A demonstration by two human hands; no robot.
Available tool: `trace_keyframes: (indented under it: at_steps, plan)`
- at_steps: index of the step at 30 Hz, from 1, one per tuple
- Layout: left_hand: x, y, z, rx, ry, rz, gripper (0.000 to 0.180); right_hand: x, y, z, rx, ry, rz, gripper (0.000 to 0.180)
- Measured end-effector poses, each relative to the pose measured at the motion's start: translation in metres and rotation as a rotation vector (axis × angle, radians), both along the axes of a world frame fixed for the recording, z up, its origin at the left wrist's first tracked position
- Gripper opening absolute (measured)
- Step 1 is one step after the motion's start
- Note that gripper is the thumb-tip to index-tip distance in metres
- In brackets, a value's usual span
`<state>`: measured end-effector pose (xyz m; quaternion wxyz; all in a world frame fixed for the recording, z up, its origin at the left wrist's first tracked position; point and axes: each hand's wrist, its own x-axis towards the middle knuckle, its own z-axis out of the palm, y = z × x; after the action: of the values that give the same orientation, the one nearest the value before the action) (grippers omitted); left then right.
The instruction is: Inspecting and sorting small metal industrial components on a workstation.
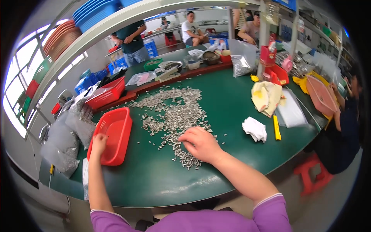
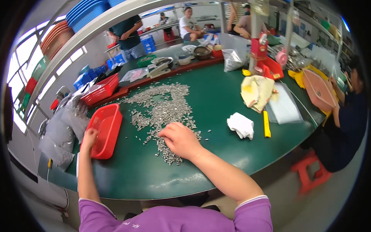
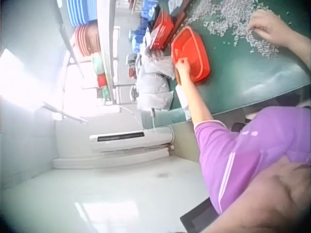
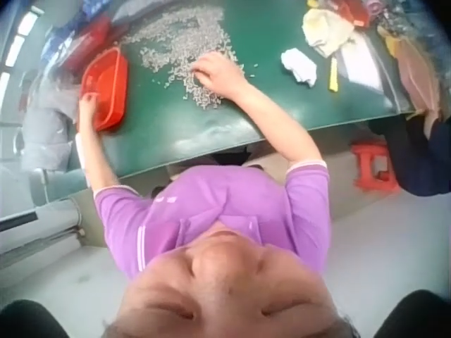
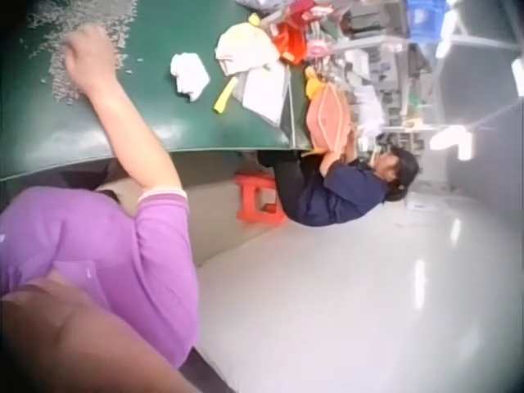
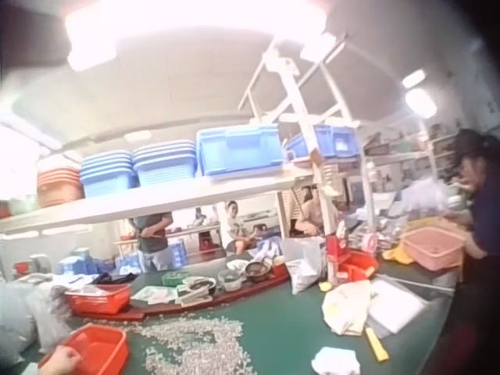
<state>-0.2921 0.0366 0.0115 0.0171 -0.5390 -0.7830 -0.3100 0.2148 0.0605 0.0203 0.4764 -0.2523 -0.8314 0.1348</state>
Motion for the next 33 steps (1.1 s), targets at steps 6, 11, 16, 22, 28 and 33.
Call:
trace_keyframes:
  at_steps: [6,11,16,22,28,33]
  plan:
    - [-0.021,-0.004,-0.012,-0.049,0.143,-0.069,0.011,0.016,0.000,0.021,0.086,0.047,-0.067,0.014]
    - [0.039,0.002,0.026,-0.153,0.244,0.176,0.011,0.099,-0.022,0.066,0.139,0.080,-0.376,0.017]
    - [0.056,-0.008,0.041,-0.325,0.277,0.371,0.011,0.218,-0.013,0.030,-0.057,-0.042,-0.976,0.023]
    - [0.050,-0.013,0.054,0.036,0.516,0.287,0.010,0.256,-0.021,-0.010,-0.388,-0.286,-1.136,0.038]
    - [0.231,-0.017,0.075,0.331,0.143,-0.427,0.010,0.274,-0.039,-0.027,-0.254,-0.366,-1.240,0.038]
    - [0.369,-0.065,0.055,-0.006,0.148,-1.088,0.015,0.246,-0.093,-0.003,-0.259,-0.141,-1.109,0.031]
